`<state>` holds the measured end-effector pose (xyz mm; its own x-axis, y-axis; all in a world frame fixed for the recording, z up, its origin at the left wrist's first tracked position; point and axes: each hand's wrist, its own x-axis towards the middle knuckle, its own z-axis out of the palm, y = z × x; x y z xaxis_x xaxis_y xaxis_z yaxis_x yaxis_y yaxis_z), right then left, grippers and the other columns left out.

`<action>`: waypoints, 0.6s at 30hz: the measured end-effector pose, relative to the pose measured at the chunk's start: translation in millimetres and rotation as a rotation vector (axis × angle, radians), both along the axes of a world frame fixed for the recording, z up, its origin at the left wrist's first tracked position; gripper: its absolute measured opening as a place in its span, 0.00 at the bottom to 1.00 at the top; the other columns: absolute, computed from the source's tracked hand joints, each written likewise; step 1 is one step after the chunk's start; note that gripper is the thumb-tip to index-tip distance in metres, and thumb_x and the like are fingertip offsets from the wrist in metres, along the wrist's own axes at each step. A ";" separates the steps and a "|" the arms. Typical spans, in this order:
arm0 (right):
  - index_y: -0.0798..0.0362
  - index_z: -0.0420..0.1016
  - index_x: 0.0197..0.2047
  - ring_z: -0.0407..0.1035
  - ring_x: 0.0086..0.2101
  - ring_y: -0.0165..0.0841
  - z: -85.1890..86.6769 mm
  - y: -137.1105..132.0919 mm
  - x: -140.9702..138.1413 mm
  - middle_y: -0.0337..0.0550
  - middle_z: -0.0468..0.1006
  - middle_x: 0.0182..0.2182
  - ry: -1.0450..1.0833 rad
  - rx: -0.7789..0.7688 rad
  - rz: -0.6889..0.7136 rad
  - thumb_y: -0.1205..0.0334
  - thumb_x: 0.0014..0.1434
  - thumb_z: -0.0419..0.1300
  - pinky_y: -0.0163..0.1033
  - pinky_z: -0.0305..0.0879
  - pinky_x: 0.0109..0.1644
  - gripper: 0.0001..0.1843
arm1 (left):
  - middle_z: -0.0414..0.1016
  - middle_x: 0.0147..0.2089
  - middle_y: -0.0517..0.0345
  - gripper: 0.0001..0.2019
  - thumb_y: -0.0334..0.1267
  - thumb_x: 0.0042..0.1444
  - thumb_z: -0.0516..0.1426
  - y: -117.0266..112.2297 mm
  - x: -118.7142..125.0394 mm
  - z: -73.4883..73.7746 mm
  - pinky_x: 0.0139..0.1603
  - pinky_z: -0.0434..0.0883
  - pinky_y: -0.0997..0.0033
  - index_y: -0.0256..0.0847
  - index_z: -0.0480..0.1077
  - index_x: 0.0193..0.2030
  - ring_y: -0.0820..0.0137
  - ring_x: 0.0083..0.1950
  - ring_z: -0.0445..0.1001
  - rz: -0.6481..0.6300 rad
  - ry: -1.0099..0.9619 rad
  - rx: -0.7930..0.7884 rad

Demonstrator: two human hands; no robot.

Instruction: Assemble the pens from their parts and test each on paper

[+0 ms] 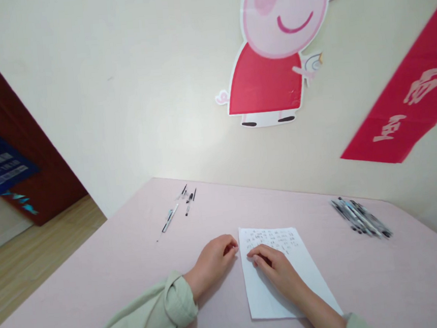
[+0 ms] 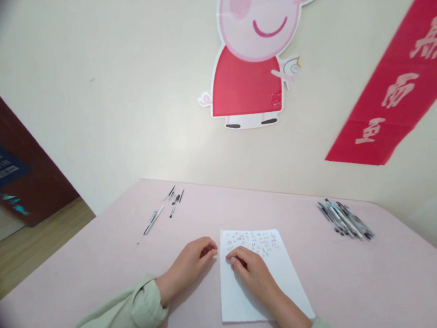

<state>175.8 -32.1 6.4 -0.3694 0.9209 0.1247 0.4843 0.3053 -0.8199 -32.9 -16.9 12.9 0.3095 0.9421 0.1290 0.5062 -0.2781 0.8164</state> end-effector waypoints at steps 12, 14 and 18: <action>0.51 0.75 0.37 0.70 0.34 0.36 -3.1 1.9 2.4 0.40 0.75 0.29 -0.004 -0.019 0.011 0.62 0.62 0.50 0.39 0.63 0.40 0.12 | 0.74 0.45 0.48 0.09 0.34 0.59 0.50 26.8 -109.6 -0.1 0.51 0.58 0.58 0.39 0.68 0.45 0.58 0.48 0.70 0.713 0.763 0.348; 0.50 0.75 0.37 0.70 0.34 0.36 -3.4 2.0 2.6 0.40 0.74 0.29 -0.009 -0.020 0.011 0.61 0.62 0.50 0.39 0.63 0.40 0.12 | 0.74 0.46 0.46 0.10 0.35 0.60 0.50 25.1 -113.1 -1.6 0.51 0.58 0.57 0.38 0.67 0.46 0.57 0.49 0.69 0.751 0.808 0.320; 0.51 0.75 0.37 0.69 0.33 0.35 -4.7 2.4 2.6 0.40 0.74 0.29 -0.013 -0.017 0.006 0.62 0.62 0.51 0.38 0.62 0.40 0.11 | 0.74 0.44 0.46 0.11 0.38 0.61 0.49 24.7 -114.7 -3.3 0.50 0.59 0.57 0.38 0.67 0.45 0.56 0.48 0.70 0.768 0.849 0.296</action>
